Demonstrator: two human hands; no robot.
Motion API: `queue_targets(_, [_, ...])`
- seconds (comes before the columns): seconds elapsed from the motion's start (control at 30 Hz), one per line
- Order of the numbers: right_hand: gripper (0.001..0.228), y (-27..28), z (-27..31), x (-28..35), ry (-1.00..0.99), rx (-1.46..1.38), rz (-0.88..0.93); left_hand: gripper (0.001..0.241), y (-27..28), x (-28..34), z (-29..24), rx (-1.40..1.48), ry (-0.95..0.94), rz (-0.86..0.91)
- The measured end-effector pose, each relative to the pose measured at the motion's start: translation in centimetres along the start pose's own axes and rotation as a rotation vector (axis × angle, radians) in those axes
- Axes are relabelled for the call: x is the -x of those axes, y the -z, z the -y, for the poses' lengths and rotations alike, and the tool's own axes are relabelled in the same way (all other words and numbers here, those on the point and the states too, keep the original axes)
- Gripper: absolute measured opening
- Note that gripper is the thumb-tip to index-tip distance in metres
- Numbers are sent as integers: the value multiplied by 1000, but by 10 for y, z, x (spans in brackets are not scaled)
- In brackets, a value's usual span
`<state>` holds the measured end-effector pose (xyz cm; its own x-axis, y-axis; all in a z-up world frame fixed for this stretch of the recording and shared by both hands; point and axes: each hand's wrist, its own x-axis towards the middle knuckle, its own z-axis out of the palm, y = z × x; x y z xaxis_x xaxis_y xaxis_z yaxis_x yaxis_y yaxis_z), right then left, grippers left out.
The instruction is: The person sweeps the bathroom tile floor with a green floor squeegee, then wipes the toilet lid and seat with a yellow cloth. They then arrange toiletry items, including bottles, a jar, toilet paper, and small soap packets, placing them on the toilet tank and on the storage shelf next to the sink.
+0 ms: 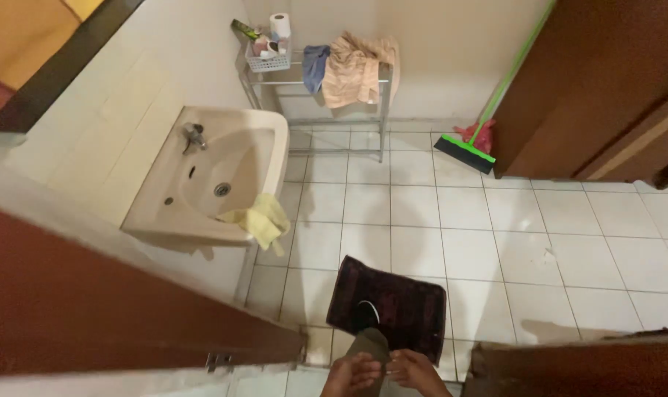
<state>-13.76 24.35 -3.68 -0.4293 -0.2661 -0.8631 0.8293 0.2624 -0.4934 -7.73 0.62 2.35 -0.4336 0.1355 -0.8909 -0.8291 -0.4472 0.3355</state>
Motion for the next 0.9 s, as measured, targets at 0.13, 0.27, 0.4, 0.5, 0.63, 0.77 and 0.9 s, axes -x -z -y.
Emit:
queue_targets(0.13, [52,58,45,-92,-61,-42,-19,48,-18,-112,-58,46,24,23])
queue_targets(0.27, [49,117,72,-190,121,-46,-109,43,-54,-165,-147,287,19,136])
queue_targets(0.4, [46,161,159,-221,259,-140,-6,39,-107,-143,-253,86,16,156])
queue_targets(0.5, [45,159,272,-174,121,-54,-95,41,-129,-150,-307,62,-70,202])
queue_targets(0.63, [40,146,365,-164,-2,-180,-124,45,-144,-175,-363,71,-116,195])
queue_targets(0.77, [41,141,433,-206,-39,-171,-52,44,-153,-200,-420,131,-100,152])
queue_targets(0.9, [37,154,507,-276,45,135,155,41,-166,-233,-493,181,-63,67])
